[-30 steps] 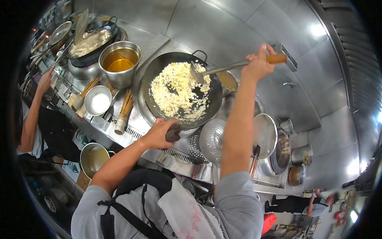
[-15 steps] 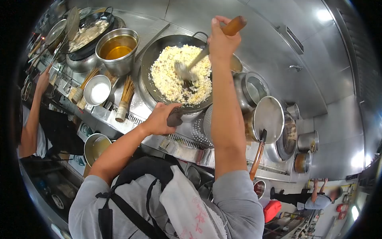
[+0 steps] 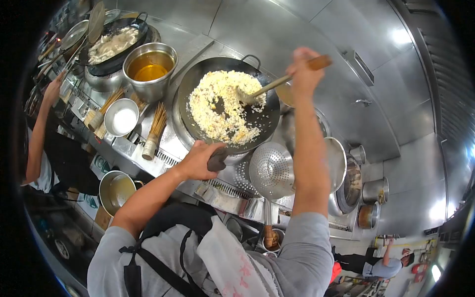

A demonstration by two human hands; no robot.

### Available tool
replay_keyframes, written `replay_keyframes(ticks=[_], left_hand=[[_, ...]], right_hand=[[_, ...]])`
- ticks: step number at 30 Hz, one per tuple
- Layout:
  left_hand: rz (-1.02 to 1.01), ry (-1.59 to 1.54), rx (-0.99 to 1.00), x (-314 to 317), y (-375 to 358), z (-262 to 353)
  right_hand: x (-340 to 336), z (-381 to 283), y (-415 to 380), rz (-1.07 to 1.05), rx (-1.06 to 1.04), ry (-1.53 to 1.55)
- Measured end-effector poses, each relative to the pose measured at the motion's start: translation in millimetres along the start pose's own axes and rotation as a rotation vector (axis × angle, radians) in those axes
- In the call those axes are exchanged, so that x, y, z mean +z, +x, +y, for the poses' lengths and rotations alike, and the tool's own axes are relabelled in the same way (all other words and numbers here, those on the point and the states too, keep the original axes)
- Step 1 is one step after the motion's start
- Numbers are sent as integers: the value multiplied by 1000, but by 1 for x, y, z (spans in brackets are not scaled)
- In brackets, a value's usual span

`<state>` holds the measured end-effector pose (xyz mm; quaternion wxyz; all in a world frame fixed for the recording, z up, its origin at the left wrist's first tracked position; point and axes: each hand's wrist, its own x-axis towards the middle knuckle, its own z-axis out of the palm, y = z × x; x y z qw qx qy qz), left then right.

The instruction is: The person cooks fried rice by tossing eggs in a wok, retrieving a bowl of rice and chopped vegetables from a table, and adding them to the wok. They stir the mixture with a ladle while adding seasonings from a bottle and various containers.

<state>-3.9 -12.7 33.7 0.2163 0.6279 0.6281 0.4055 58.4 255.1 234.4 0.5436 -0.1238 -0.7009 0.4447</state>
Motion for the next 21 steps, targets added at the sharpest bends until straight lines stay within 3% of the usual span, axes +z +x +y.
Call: replay_keyframes(ticks=[2, 6, 8, 12, 14, 17, 18, 20, 21], left_hand=[[84, -9, 55, 0, 0, -4], [-2, -58, -2, 3, -1, -3], [22, -31, 13, 2, -1, -2], [31, 0, 16, 3, 1, -1], [45, -21, 16, 8, 0, -3], [48, -12, 14, 7, -3, -1], [50, -1, 13, 4, -1, -2], [18, -50, -10, 10, -7, -1], [37, -26, 9, 13, -7, -1]], right_hand=[[-12, -16, 39, 364, -81, 220], [18, 14, -8, 240, -162, 297], [49, 3, -18, -118, 154, 269], [67, -51, -1, -124, 154, 101], [59, -56, -18, 39, -148, 391], [84, 7, -65, -3, -86, 389], [82, 2, -60, -3, -95, 394], [67, -23, -52, -184, 121, 67], [66, -56, -51, -191, 185, 112]])
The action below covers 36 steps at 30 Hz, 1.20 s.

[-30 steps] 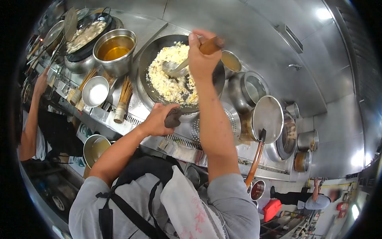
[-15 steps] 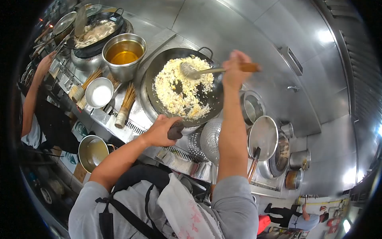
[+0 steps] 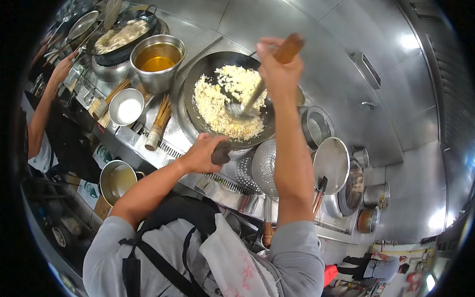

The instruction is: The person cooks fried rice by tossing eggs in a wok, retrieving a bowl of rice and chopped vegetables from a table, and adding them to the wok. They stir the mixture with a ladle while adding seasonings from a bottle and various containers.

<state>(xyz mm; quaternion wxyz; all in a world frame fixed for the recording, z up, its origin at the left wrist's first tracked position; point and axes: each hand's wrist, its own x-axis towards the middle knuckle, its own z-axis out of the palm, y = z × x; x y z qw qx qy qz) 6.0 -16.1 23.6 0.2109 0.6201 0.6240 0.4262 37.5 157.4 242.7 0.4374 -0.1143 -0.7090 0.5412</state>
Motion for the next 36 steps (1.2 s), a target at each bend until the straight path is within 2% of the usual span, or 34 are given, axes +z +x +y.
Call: replay_keyframes(ticks=[2, 4, 5, 6, 7, 9, 11, 12, 14, 15, 17, 19, 21, 22, 23, 25, 27, 28, 30, 32, 34, 36], left_hand=[[36, 18, 16, 4, 1, 0], [459, -404, -211, 16, -18, 6], [452, -399, -216, 14, -26, 11], [407, -969, -432, 9, -38, 17], [334, -1538, -650, 6, -46, 19], [273, -1494, -713, 5, -47, 12], [348, -1534, -987, 2, -39, 11], [324, -1529, -977, 1, -34, 8], [350, -1467, -952, 1, -13, 7], [374, -1409, -912, 1, -2, 4], [377, -1343, -932, 11, 14, -14], [453, -1368, -1051, 9, 33, -20], [448, -1434, -1025, 12, 29, -17], [445, -1448, -1011, 16, 29, -20], [437, -1459, -1003, 19, 28, -23], [402, -1400, -1055, 23, 30, -29], [420, -1440, -999, 19, 33, -29], [435, -1427, -1021, 18, 33, -28], [424, -1422, -1050, 18, 34, -33], [388, -1404, -1065, 23, 33, -35], [397, -1437, -991, 22, 33, -44], [333, -1379, -1032, 19, 24, -38]], right_hand=[[1, -61, -22, 115, -138, -82], [-9, -74, -47, 139, -184, 19], [-13, -76, -53, 181, -256, 120], [-13, -39, -33, 232, -164, 73], [-16, -2, -6, 260, -108, 160], [-4, 0, 3, 292, -56, 257], [9, -11, 3, 341, -205, 211], [20, -15, -13, 343, -194, 211], [36, -21, -46, 260, -323, 148], [33, -2, -35, 261, -320, 148], [19, 50, 0, 290, -177, 150], [2, 31, 13, 266, -199, 104], [-11, 2, -13, 249, -128, -65], [-21, 12, -20, 226, -124, -130], [-36, 27, -8, 227, -126, -133], [-79, 41, 33, 372, -124, 129], [-113, 12, 54, 549, -281, 159], [-117, 12, 51, 543, -279, 159], [-118, 8, 26, 518, -447, 231], [-88, 93, 6, 458, -354, 254], [-69, 74, 5, 256, -184, 289], [-60, 19, 10, 296, -103, 319]])
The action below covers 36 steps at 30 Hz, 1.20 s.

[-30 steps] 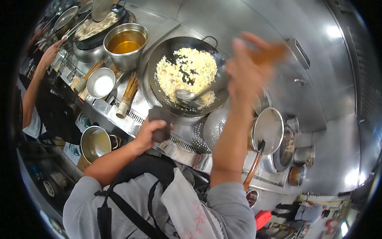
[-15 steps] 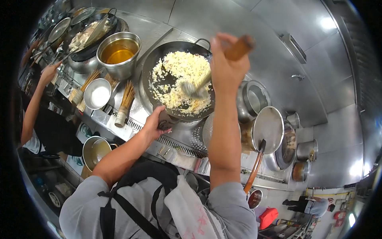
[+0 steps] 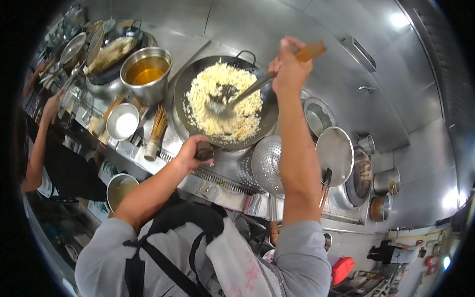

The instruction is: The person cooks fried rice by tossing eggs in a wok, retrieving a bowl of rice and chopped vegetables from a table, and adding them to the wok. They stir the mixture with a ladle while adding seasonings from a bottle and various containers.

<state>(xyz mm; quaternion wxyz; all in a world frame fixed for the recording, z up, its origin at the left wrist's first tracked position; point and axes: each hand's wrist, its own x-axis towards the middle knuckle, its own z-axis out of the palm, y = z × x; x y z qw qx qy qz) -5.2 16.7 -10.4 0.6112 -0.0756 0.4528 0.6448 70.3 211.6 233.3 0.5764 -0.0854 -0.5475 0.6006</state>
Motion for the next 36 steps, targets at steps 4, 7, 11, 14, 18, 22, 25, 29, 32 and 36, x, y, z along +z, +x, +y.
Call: replay_keyframes(ticks=[4, 7, 11, 14, 18, 22, 25, 29, 32, 36], left_hand=[[-77, 2, -24, -13, 5, 2], [-68, -134, 79, -22, -39, -15], [-42, -57, 121, -54, -136, -49], [-41, -150, 94, -17, -112, -24], [-64, -113, 95, -6, -27, -8], [-143, -98, 123, -65, -71, -50], [-116, -91, 84, -36, -104, -37], [-106, -110, 44, 3, -44, 5], [-112, -101, 99, -44, -50, -32], [-102, -9, 38, -48, -116, -38]], right_hand=[[33, -69, -17, -146, 40, 118], [33, 8, -30, 89, 9, -37], [27, -77, -12, 100, -190, -26], [42, -124, -35, -11, -200, 30], [40, -9, -37, 22, -74, -289], [26, -23, 0, 1, -320, -254], [51, -110, -24, 39, -145, -151], [57, -52, -51, -22, -138, -256], [33, 14, -20, -4, -289, -413], [55, -85, -10, 57, -138, -161]])
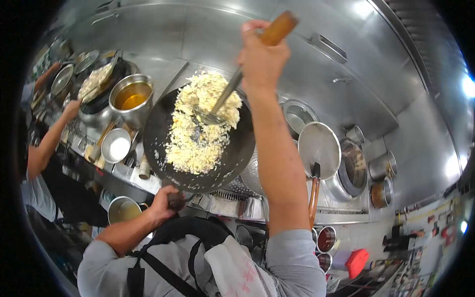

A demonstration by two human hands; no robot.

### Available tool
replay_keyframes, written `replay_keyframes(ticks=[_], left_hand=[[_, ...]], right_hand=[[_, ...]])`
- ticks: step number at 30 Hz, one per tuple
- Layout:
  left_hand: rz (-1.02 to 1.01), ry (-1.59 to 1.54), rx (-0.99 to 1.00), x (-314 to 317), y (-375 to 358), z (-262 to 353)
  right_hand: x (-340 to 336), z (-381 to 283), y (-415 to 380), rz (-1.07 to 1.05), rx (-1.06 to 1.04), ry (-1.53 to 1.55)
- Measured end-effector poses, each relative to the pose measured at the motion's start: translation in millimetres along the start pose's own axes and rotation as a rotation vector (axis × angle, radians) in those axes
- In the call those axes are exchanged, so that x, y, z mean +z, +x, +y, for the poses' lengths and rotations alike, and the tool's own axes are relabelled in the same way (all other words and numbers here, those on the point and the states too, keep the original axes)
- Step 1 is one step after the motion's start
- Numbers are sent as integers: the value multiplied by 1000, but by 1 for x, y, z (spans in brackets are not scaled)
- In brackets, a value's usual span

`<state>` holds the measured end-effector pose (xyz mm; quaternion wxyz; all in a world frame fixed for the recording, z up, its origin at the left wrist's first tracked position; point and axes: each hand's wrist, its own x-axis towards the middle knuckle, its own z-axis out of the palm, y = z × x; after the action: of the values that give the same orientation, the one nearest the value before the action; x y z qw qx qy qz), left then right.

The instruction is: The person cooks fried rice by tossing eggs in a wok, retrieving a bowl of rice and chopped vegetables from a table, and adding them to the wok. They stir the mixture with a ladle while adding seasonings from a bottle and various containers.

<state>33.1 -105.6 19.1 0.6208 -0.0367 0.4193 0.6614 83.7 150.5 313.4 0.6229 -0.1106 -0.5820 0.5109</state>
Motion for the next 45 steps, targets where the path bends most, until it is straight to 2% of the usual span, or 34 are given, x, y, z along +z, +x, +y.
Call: replay_keyframes(ticks=[2, 3, 4, 5, 7, 9, 12, 14, 17, 18, 20, 21, 22, 23, 25, 26, 27, 28, 31, 33, 34, 35, 36, 37, 38, 39, 41, 43, 44, 45], left_hand=[[-46, -119, 35, 27, 24, 16], [29, -127, -31, 49, 35, 37], [-43, -138, 13, 46, 60, 40], [8, -135, 22, 40, 77, 33], [-67, -107, 64, 11, 74, 11], [-92, -86, 45, -26, 55, -10], [-162, -83, 1, -9, 16, 1], [-44, -139, 4, 37, 24, 30], [-119, -109, 6, 28, 91, 32], [-130, -102, 3, 20, 84, 25], [-153, -101, 145, 0, 68, 1], [-167, -104, 73, -20, 65, -11], [-158, -75, 108, -31, 65, -19], [-161, -77, 115, -25, 71, -15], [-34, -166, 114, -5, 74, -13], [-69, -112, 95, 13, 78, 4], [-123, -97, 97, 9, 111, 6], [-66, -96, 66, 27, 113, 20], [-4, -101, 44, 29, 141, 29], [-28, -63, 79, 24, 141, 27], [-20, -84, 56, 23, 145, 27], [-26, -75, 54, 26, 142, 27], [-15, -61, 53, 30, 135, 31], [3, -50, 57, 32, 130, 34], [0, -27, 47, 31, 129, 35], [7, -12, 56, 30, 132, 37], [-46, -73, -39, 24, 135, 35], [-14, -96, -21, 28, 122, 32], [2, -106, 1, 30, 113, 28], [10, -120, 26, 31, 109, 26]], right_hand=[[6, -16, -19, -90, 49, 42], [12, -18, -25, -153, 60, 82], [20, 8, -37, -83, 100, -70], [20, 58, -47, -71, 119, -61], [5, 93, -35, -10, -28, -32], [3, 57, -17, -6, -21, -16], [13, 0, -4, -39, 30, 11], [21, -17, -19, -95, 84, 24], [25, 50, -37, -41, 167, -75], [18, 79, -35, -6, 83, -77], [13, 64, -15, 8, -13, -36], [8, 58, -10, 19, -61, 3], [8, 42, 0, 30, -66, -4], [10, 27, 14, 3, -74, -1], [17, -1, 35, 0, -78, -22], [24, -18, 44, 11, -87, -45], [24, -34, 52, -27, -128, -68], [24, -41, 55, -69, -160, -88], [9, -43, 22, -81, -193, 44], [-33, 26, -25, -59, -211, -3], [-51, 76, -63, -79, -164, 151], [-80, 108, -110, -51, -157, -105], [-100, 112, -152, -93, -260, -157], [-109, 111, -194, 64, -217, -165], [-120, 103, -236, 130, -114, -247], [-124, 90, -269, 185, 56, -415], [-152, 88, -332, 45, 141, -727], [-185, 98, -407, -26, 782, -545], [-209, 108, -438, -132, 1194, -470], [-211, 117, -456, -123, 1179, -442]])
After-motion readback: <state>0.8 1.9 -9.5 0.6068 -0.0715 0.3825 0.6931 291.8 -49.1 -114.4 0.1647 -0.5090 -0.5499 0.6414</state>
